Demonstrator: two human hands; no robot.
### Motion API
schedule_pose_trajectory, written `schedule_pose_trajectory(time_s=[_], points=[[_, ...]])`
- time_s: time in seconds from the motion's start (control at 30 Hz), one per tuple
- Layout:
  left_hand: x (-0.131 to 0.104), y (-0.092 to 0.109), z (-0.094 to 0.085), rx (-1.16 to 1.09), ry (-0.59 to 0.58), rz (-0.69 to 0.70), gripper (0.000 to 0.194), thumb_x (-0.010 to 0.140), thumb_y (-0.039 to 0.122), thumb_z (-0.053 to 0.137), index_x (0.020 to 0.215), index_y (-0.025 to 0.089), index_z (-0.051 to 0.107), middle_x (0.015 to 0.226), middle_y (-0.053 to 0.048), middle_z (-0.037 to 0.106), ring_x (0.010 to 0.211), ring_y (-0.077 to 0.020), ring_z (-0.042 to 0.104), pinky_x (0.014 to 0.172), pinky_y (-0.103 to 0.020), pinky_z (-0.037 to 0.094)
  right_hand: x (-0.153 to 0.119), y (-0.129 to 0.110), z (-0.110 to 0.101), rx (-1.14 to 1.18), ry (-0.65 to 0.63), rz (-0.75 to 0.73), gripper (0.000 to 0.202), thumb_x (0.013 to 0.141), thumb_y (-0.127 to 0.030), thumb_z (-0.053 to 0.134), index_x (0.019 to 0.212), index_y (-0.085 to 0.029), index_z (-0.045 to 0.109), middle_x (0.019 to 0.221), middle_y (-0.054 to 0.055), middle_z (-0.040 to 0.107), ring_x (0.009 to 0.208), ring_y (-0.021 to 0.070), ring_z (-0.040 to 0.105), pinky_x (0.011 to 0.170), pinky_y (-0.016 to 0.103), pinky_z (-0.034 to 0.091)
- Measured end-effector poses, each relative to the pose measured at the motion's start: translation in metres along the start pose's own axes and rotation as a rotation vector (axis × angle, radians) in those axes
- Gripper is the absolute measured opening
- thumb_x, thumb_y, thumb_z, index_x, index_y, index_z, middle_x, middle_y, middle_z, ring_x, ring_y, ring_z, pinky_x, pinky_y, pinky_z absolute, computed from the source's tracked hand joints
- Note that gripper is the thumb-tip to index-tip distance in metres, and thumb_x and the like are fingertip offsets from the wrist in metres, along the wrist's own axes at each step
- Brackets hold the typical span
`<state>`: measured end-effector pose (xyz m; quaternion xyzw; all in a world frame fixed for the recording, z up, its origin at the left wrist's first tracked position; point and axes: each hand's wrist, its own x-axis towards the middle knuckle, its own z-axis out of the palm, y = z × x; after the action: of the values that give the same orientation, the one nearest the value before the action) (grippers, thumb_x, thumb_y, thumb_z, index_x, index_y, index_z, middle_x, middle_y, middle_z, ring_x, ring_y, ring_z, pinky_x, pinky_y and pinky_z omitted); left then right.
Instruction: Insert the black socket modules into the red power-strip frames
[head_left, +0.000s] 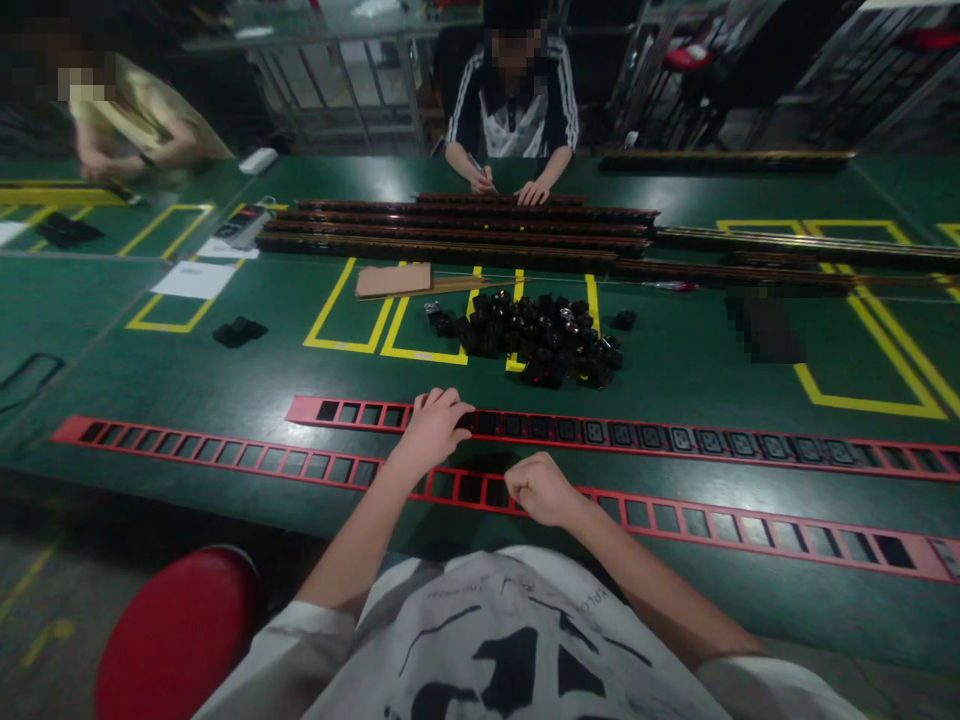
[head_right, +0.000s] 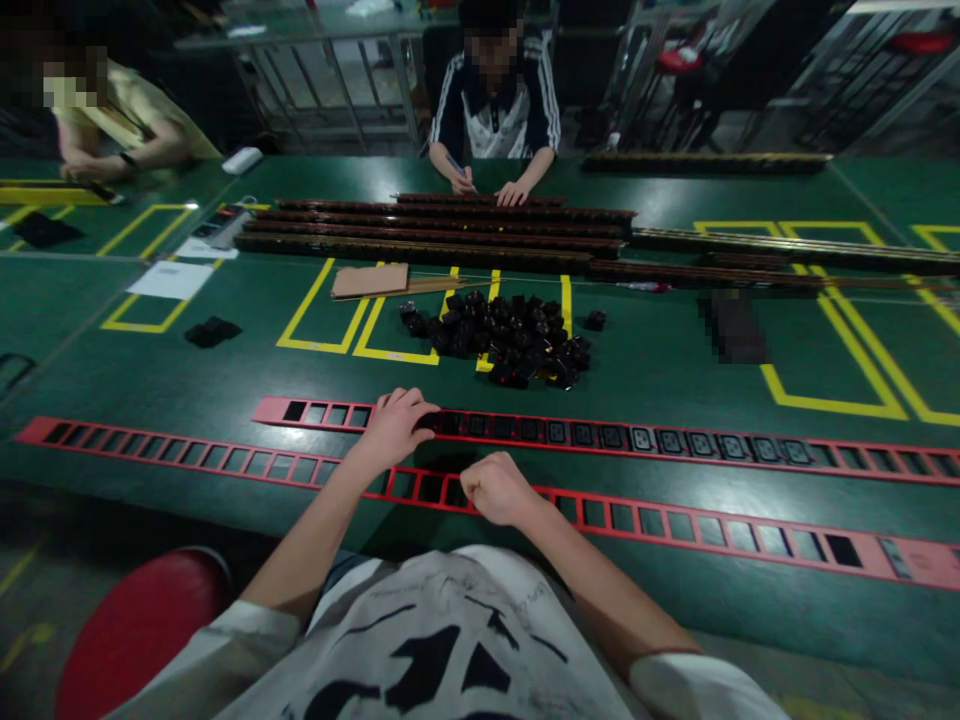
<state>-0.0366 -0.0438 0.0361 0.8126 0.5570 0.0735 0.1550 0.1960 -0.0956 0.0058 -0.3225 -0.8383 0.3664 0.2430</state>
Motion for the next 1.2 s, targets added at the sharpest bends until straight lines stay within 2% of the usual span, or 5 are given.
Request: schedule_pose_trajectory(time_s=[0.23, 0.63, 0.87, 1.07, 1.2], points=[[0.006, 0.016, -0.019, 0.156, -0.104, -0.014, 0.028, 0.086, 0.026, 0.076, 0.114, 0.024, 0.072, 0.113, -0.006, 0.065, 0.115, -0.029, 0.056, 0.104, -0.051, 0.037, 0.001, 0.0, 0.001, 0.047, -0.009, 0.022, 0.017, 0.057, -0.005, 0.043, 0.049, -0.019, 0.045, 0.048, -0.003, 0.049, 0.048, 0.0106, 0.042, 0.053, 0.024, 0.026], [0.005, 0.036, -0.02, 0.242, -0.113, -0.058, 0.024, 0.086, 0.021, 0.074, 0.11, 0.02, 0.07, 0.116, -0.008, 0.065, 0.116, -0.0307, 0.056, 0.102, -0.052, 0.039, 0.004, 0.001, 0.0, 0.058, -0.041, 0.032, 0.017, 0.058, -0.006, 0.043, 0.049, -0.019, 0.047, 0.048, -0.003, 0.05, 0.048, 0.0107, 0.044, 0.053, 0.025, 0.026], [0.001, 0.016, -0.005, 0.077, -0.024, -0.092, 0.033, 0.084, 0.025, 0.077, 0.117, 0.025, 0.07, 0.113, -0.005, 0.064, 0.115, -0.0296, 0.058, 0.107, -0.053, 0.039, 0.004, 0.001, 0.0, 0.078, -0.046, 0.057, 0.017, 0.056, -0.006, 0.043, 0.047, -0.02, 0.045, 0.047, -0.003, 0.047, 0.048, 0.0112, 0.04, 0.053, 0.025, 0.026], [-0.008, -0.004, 0.016, -0.054, 0.082, -0.031, 0.035, 0.088, 0.028, 0.072, 0.123, 0.025, 0.068, 0.112, -0.006, 0.061, 0.11, -0.0272, 0.057, 0.095, -0.045, 0.047, 0.003, 0.001, -0.001, 0.175, 0.028, 0.071, 0.014, 0.054, -0.009, 0.043, 0.045, -0.02, 0.045, 0.045, -0.004, 0.042, 0.045, 0.0104, 0.036, 0.052, 0.026, 0.024], [-0.01, -0.01, 0.026, -0.101, 0.137, -0.002, 0.037, 0.088, 0.026, 0.07, 0.124, 0.024, 0.066, 0.118, -0.007, 0.06, 0.111, -0.0276, 0.055, 0.096, -0.045, 0.045, 0.003, -0.001, 0.002, 0.23, 0.086, 0.1, 0.01, 0.051, -0.013, 0.041, 0.045, -0.02, 0.044, 0.044, -0.004, 0.041, 0.044, 0.0097, 0.037, 0.05, 0.025, 0.025]])
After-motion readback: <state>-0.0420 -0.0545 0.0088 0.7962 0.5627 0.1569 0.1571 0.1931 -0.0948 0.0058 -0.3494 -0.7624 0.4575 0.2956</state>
